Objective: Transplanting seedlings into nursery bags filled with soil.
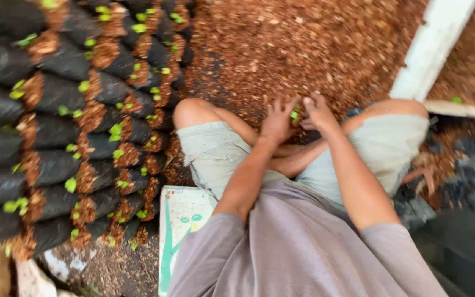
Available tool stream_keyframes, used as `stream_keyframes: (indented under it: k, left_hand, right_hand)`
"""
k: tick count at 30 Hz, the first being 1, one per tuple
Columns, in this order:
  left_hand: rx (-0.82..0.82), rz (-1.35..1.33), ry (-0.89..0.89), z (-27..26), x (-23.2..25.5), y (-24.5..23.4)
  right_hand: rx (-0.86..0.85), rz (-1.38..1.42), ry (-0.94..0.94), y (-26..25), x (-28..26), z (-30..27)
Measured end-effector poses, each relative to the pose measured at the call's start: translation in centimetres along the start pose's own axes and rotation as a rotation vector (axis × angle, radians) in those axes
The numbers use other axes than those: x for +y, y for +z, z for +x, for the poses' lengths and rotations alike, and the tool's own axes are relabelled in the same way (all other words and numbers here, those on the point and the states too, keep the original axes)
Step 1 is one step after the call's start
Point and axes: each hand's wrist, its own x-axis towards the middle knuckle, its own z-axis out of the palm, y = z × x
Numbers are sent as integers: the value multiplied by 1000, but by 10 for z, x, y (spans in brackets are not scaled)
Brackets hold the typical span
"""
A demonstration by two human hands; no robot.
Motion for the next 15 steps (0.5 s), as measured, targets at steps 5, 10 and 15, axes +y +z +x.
stream_keyframes:
  k: [5,10,15]
  left_hand:
    - [64,86,4,15,-12,6]
    - [255,-130,34,-33,0,-93]
    - [539,-118,79,-109,-13,-295]
  right_hand:
    - [-12,101,-4,-2,8,9]
    - [-20,178,-110,-20,4,-13]
    - [-33,148,-102,-12,11,4]
